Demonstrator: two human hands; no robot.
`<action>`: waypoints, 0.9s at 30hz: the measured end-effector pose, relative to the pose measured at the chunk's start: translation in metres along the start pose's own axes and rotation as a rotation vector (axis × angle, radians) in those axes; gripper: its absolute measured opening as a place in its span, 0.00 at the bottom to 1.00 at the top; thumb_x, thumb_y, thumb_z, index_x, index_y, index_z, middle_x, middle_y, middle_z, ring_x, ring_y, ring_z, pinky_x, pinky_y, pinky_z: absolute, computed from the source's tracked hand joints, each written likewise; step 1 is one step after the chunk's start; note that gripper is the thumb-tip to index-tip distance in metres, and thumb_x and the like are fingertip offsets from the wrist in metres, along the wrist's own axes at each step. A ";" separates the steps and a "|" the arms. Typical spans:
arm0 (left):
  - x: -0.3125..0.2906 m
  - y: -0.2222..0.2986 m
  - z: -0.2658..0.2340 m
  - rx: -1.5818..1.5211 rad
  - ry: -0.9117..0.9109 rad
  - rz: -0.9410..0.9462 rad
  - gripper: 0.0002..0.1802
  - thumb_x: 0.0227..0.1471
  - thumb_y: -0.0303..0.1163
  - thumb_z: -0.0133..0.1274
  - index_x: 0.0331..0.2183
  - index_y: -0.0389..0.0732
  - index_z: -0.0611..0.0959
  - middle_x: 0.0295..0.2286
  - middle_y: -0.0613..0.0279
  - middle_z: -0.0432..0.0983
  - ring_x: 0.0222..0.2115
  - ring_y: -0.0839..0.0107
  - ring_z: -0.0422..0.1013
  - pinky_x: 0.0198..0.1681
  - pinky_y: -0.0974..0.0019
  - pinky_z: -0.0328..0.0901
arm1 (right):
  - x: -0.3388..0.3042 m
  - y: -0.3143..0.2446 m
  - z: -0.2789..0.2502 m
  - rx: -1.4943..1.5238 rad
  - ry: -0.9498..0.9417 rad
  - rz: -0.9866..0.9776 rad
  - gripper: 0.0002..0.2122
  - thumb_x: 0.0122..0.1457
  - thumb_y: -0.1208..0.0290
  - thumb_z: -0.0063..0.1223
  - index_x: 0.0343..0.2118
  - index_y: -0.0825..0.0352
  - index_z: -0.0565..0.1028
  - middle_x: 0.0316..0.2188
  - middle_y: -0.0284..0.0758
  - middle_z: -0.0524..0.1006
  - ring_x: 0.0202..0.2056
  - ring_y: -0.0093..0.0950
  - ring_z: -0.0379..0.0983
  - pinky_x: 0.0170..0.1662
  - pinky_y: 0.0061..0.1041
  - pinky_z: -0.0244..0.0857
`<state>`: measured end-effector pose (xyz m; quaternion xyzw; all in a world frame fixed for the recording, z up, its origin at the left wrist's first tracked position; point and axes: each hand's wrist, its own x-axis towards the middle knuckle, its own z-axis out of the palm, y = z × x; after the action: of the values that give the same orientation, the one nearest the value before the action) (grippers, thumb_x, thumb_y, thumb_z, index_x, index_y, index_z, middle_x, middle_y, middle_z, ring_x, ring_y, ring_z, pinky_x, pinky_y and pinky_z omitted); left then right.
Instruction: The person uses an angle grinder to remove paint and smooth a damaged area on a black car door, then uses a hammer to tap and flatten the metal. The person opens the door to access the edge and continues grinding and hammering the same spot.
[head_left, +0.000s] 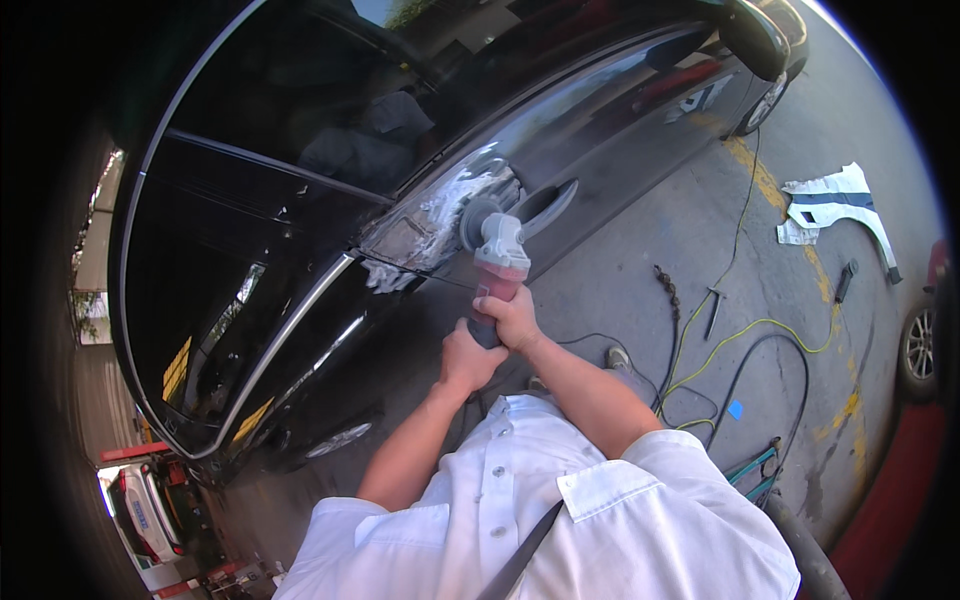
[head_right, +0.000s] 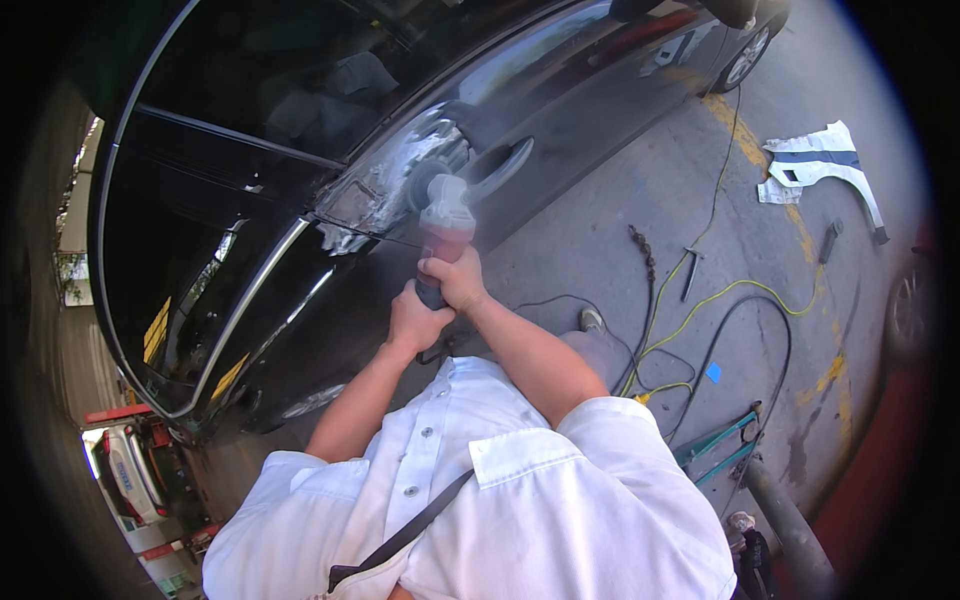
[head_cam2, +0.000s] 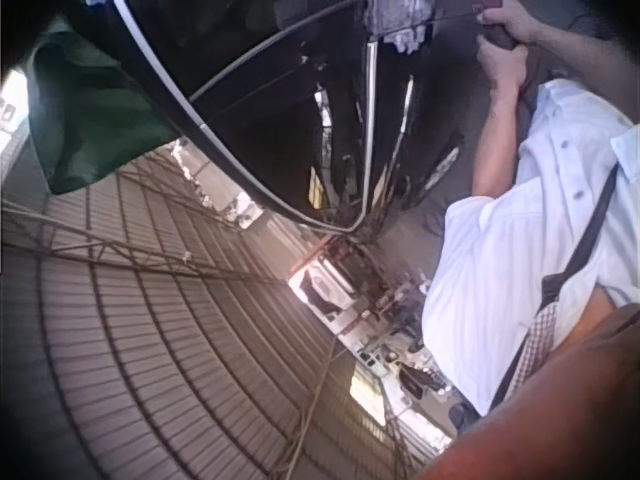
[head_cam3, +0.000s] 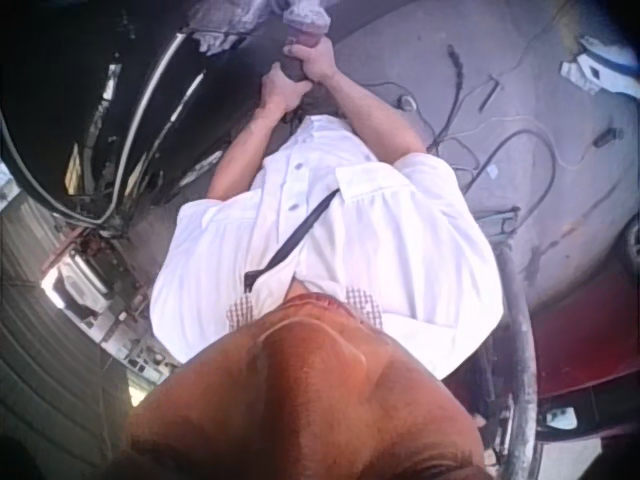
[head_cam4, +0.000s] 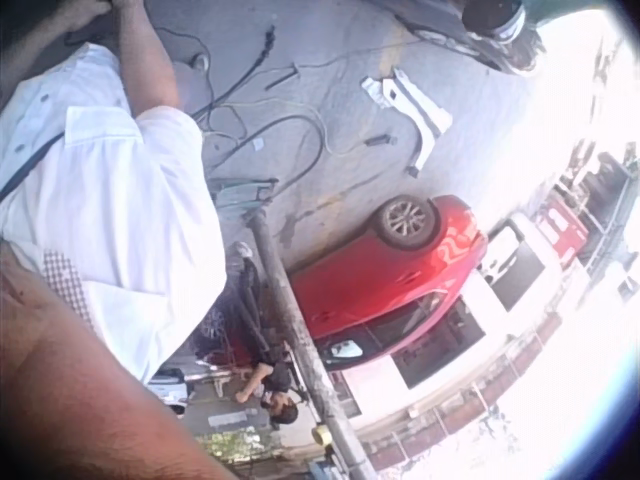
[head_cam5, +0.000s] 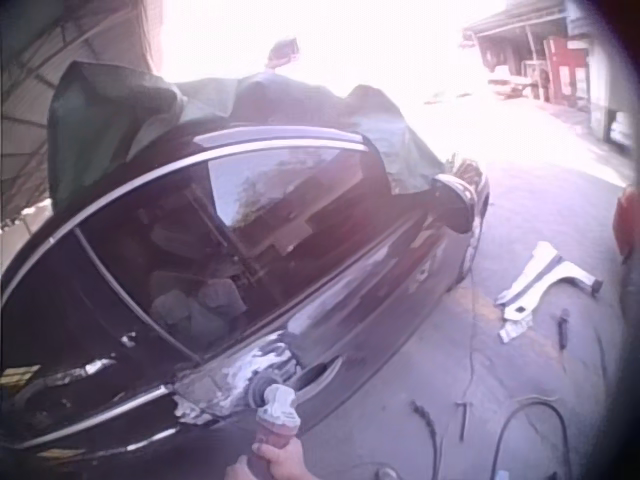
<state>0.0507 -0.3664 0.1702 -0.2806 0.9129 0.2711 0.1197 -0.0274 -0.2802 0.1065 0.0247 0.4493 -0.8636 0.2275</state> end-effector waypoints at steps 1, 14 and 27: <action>-0.002 0.002 0.001 -0.018 0.017 0.052 0.34 0.36 0.42 0.69 0.44 0.32 0.79 0.37 0.40 0.83 0.42 0.46 0.80 0.47 0.53 0.73 | -0.003 -0.004 0.000 -0.009 -0.002 -0.049 0.13 0.47 0.72 0.66 0.36 0.69 0.78 0.31 0.31 0.78 0.30 0.23 0.74 0.36 0.26 0.69; 0.007 0.034 0.029 -0.757 0.121 0.179 0.24 0.38 0.33 0.65 0.40 0.34 0.82 0.33 0.60 0.82 0.36 0.69 0.78 0.41 0.64 0.70 | 0.019 -0.088 0.017 -0.781 -0.004 -0.064 0.26 0.42 0.61 0.65 0.44 0.72 0.79 0.41 0.50 0.83 0.46 0.50 0.79 0.50 0.38 0.71; -0.002 0.027 0.062 -1.170 0.330 0.171 0.20 0.39 0.35 0.65 0.37 0.35 0.84 0.30 0.60 0.83 0.34 0.68 0.79 0.40 0.63 0.71 | 0.014 -0.095 0.048 -1.088 -0.247 -0.073 0.27 0.44 0.63 0.65 0.47 0.74 0.77 0.44 0.53 0.82 0.49 0.49 0.79 0.53 0.37 0.71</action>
<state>0.0411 -0.3120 0.1309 -0.2637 0.6386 0.6889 -0.2192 -0.0711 -0.2766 0.2045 -0.2130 0.8010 -0.5107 0.2285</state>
